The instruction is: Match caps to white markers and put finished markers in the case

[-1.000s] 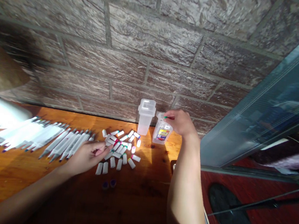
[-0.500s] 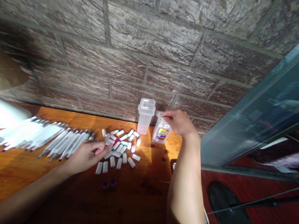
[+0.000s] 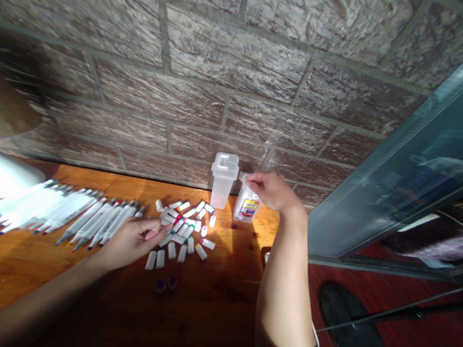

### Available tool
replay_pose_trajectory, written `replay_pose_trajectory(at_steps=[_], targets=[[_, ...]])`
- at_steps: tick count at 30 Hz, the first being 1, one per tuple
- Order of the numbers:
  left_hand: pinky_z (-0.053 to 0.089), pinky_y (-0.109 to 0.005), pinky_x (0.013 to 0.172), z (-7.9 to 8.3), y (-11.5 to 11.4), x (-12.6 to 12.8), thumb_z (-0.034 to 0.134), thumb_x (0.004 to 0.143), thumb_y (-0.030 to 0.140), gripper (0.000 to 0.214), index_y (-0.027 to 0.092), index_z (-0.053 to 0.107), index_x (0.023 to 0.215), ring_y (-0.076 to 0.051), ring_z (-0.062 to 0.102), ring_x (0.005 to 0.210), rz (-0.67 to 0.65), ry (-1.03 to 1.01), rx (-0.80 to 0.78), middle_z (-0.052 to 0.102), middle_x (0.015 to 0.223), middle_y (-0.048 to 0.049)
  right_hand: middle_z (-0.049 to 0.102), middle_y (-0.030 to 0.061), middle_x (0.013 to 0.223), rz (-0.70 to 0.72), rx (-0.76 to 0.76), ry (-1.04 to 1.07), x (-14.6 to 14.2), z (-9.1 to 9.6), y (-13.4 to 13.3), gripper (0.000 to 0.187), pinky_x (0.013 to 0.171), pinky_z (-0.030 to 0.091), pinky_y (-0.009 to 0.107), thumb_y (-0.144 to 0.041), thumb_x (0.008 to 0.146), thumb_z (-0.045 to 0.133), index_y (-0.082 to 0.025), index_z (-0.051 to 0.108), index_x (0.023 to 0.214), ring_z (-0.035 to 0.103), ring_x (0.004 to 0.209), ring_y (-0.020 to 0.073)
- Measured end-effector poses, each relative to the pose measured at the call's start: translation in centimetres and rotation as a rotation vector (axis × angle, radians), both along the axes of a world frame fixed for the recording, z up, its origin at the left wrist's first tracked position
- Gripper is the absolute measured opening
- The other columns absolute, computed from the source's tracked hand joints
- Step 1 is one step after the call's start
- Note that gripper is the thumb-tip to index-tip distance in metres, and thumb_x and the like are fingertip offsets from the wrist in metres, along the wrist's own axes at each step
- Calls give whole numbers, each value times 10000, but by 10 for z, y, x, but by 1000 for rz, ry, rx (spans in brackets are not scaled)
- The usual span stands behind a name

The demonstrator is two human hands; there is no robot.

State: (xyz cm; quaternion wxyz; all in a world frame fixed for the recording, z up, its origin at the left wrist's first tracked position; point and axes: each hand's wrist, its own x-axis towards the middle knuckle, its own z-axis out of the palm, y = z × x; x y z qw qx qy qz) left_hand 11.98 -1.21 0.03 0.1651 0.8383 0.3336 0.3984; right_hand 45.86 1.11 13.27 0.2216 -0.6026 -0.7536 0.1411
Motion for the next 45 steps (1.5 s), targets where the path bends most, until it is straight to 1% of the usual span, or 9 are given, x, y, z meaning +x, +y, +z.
replay_pose_trajectory(at_steps=[6, 14, 19, 25, 30, 34, 39, 45], targets=[[255, -218, 494, 2, 0, 1, 510, 937, 254, 427, 197, 266, 591, -67, 297, 475, -9, -3, -14, 285, 523, 68, 801, 38, 919, 9, -35, 53, -4, 2, -2, 247, 732, 553, 276, -356, 869, 608, -188, 761, 965, 729, 823, 202], [270, -209, 502, 0, 0, 1, 521, 939, 258, 426, 195, 274, 597, -62, 308, 472, -6, 2, -16, 296, 522, 72, 778, 54, 914, 42, -36, 149, -6, -2, 0, 280, 725, 546, 280, -396, 869, 607, -176, 698, 1017, 708, 805, 190], [267, -219, 495, -1, 0, 2, 518, 936, 266, 433, 199, 272, 586, -68, 300, 468, -10, -8, -27, 290, 514, 72, 780, 61, 950, 39, -38, 176, -6, -4, 2, 248, 744, 553, 285, -353, 872, 592, -180, 689, 1020, 714, 826, 192], [268, -210, 497, 0, 1, 2, 529, 937, 257, 431, 195, 278, 592, -62, 307, 468, -18, -7, -7, 297, 517, 74, 784, 58, 970, 44, -62, 196, 0, -5, 2, 254, 770, 563, 287, -303, 867, 578, -180, 709, 1047, 727, 855, 193], [265, -207, 499, -1, 0, 2, 536, 937, 247, 429, 193, 277, 600, -59, 303, 467, -15, -3, 16, 294, 519, 75, 790, 51, 995, 28, -35, 167, 6, -9, 4, 248, 807, 567, 286, -243, 866, 586, -184, 719, 1067, 732, 894, 190], [264, -202, 499, -3, 0, 1, 539, 938, 238, 431, 192, 268, 606, -56, 301, 468, -19, -1, 31, 288, 521, 77, 797, 34, 1020, 2, -10, 102, 9, -7, 4, 243, 836, 569, 294, -217, 855, 610, -204, 754, 1051, 738, 917, 194], [263, -199, 500, -3, 1, 1, 542, 936, 230, 430, 193, 265, 609, -57, 298, 474, -18, -3, 27, 285, 528, 76, 803, 22, 1008, -4, 40, 2, 8, -4, 2, 248, 814, 570, 292, -226, 863, 604, -213, 782, 1034, 743, 901, 206], [270, -197, 500, -1, 0, 1, 540, 936, 228, 428, 192, 272, 604, -56, 303, 472, -20, -5, 33, 290, 525, 75, 802, 16, 1002, -9, 49, -20, 8, -5, 3, 241, 810, 571, 282, -194, 865, 594, -209, 775, 1024, 742, 904, 198]])
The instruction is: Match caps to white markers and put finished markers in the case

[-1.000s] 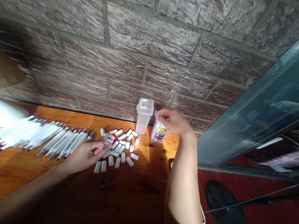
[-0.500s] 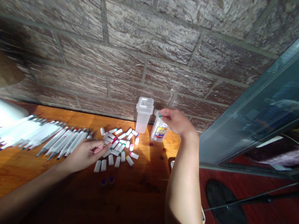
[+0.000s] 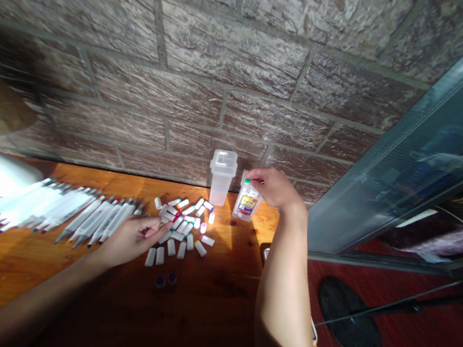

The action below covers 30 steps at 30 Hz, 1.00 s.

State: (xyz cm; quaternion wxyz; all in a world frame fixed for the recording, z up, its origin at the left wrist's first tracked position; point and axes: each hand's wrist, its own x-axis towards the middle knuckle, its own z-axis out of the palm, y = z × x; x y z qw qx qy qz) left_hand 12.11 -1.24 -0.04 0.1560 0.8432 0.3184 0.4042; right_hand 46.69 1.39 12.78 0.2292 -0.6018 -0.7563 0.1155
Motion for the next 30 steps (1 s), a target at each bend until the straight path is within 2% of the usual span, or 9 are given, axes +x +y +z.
replay_pose_trajectory(at_steps=[8, 20, 25, 30], targets=[[272, -197, 497, 0, 1, 0, 540, 936, 229, 426, 193, 270, 609, -55, 305, 468, -4, 7, -11, 286, 523, 76, 796, 33, 1026, 47, 3, 8, 0, 0, 1, 263, 803, 572, 286, -153, 866, 571, -199, 761, 1041, 737, 919, 203], [262, -204, 498, -2, 1, 0, 540, 937, 230, 427, 193, 272, 607, -57, 294, 473, -9, 3, -22, 285, 525, 76, 791, 37, 1011, 75, -60, 66, -2, 4, -3, 270, 796, 562, 293, -208, 862, 574, -190, 761, 1056, 724, 899, 204], [260, -207, 500, -4, 2, -1, 543, 937, 229, 429, 194, 264, 613, -57, 288, 478, -14, 3, -24, 277, 531, 76, 787, 39, 961, 105, -91, 95, -3, 5, -4, 284, 755, 553, 293, -290, 876, 574, -183, 755, 1068, 713, 851, 196], [263, -207, 502, -5, 3, -1, 545, 936, 228, 427, 194, 267, 614, -58, 293, 481, -10, 2, -27, 282, 533, 75, 787, 35, 952, 75, -81, 100, -3, 3, -1, 274, 735, 538, 275, -301, 873, 569, -188, 757, 1036, 708, 831, 188]])
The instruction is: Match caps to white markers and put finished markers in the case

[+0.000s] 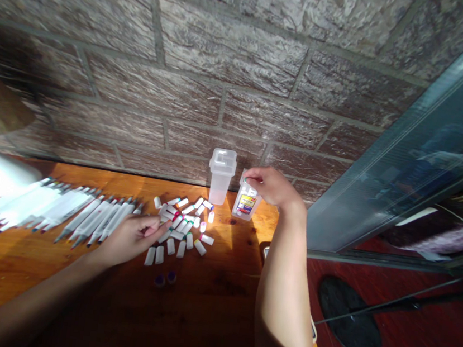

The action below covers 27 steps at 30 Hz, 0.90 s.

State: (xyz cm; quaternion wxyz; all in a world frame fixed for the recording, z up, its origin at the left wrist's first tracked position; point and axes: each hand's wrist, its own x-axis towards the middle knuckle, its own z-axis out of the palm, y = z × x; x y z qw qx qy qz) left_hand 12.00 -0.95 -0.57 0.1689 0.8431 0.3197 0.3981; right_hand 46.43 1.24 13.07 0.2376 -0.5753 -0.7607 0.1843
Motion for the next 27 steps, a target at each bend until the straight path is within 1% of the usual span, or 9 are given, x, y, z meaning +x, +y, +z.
replay_pose_trajectory(at_steps=[6, 9, 14, 19, 22, 24, 27], targets=[[263, -209, 502, 1, -1, 0, 536, 939, 232, 428, 195, 266, 609, -60, 287, 479, -8, 6, -16, 274, 531, 74, 790, 60, 966, -75, 58, -43, 0, -2, 2, 253, 727, 528, 280, -287, 863, 575, -172, 763, 988, 707, 855, 208], [266, -210, 504, 2, -1, 0, 539, 939, 235, 429, 195, 266, 610, -60, 289, 480, 1, 11, -13, 273, 532, 74, 791, 55, 967, -66, 44, -46, -1, 0, 1, 246, 733, 531, 282, -295, 862, 583, -179, 763, 983, 713, 856, 208], [264, -211, 499, 3, -2, 1, 535, 940, 241, 432, 197, 258, 611, -61, 286, 480, 1, 16, -12, 267, 533, 74, 793, 57, 949, -34, -18, 57, -1, -1, 0, 241, 727, 553, 283, -313, 851, 604, -177, 754, 982, 727, 841, 204], [263, -215, 498, 5, -2, 1, 531, 938, 255, 434, 198, 263, 602, -62, 290, 474, 9, 26, -18, 267, 527, 75, 798, 59, 972, -72, 14, 80, 2, -7, 4, 238, 777, 571, 306, -287, 841, 627, -189, 753, 1017, 735, 865, 209], [260, -215, 495, 5, -2, 1, 530, 937, 253, 431, 197, 265, 601, -63, 285, 473, 8, 21, -17, 270, 525, 75, 795, 66, 1023, -46, -2, 110, 5, -9, 5, 266, 807, 578, 319, -275, 845, 628, -188, 746, 1067, 737, 901, 214], [259, -216, 496, 4, -2, 1, 531, 937, 249, 431, 196, 265, 602, -63, 285, 474, 3, 17, -17, 272, 525, 74, 794, 63, 1032, -35, -1, 94, 7, -10, 5, 269, 809, 580, 316, -264, 854, 618, -187, 747, 1077, 739, 909, 213], [261, -216, 500, 4, -2, 0, 535, 936, 247, 431, 195, 267, 602, -64, 288, 477, 1, 19, -24, 268, 527, 73, 800, 49, 994, -75, 51, 26, 7, -9, 6, 243, 798, 580, 308, -253, 864, 606, -195, 763, 1041, 741, 885, 209]])
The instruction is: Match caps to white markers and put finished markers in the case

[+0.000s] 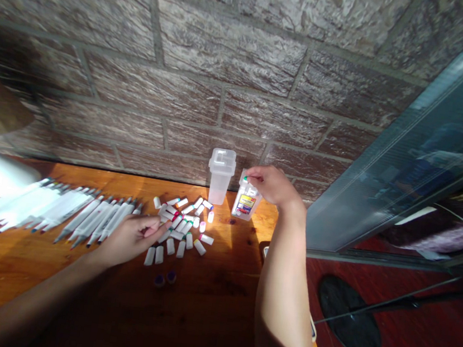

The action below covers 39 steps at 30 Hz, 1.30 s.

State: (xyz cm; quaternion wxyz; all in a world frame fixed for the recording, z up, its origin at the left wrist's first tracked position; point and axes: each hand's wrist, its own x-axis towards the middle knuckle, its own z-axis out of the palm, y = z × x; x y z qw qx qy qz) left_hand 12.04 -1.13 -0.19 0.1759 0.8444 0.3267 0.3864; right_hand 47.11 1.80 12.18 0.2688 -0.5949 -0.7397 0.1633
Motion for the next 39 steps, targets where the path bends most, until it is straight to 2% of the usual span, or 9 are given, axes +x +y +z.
replay_pose_trajectory(at_steps=[7, 18, 28, 39], targets=[[262, -215, 503, -2, 0, 0, 530, 944, 253, 430, 196, 266, 610, -62, 293, 481, 4, 7, 3, 275, 530, 74, 797, 53, 1010, -27, 56, -60, -3, 0, 2, 257, 814, 577, 323, -229, 884, 565, -198, 762, 1045, 734, 870, 204], [259, -217, 500, -2, 0, 0, 529, 945, 256, 435, 197, 260, 609, -62, 281, 479, -11, 3, -3, 262, 533, 74, 789, 68, 985, 26, -32, 66, -6, 3, -1, 253, 774, 571, 292, -304, 871, 598, -182, 735, 1046, 729, 862, 197], [258, -217, 499, -1, 0, 0, 533, 940, 251, 433, 195, 264, 605, -63, 289, 477, -9, 1, -6, 272, 526, 73, 791, 64, 968, -9, 37, -4, -6, 3, -1, 277, 789, 564, 308, -360, 887, 596, -186, 737, 1050, 726, 863, 207], [261, -224, 499, 0, 0, 1, 529, 937, 262, 439, 196, 268, 590, -67, 291, 474, -4, 2, -20, 273, 522, 71, 809, 45, 966, -7, 29, -64, -8, 5, -2, 238, 750, 564, 285, -308, 872, 609, -196, 792, 975, 743, 875, 224]])
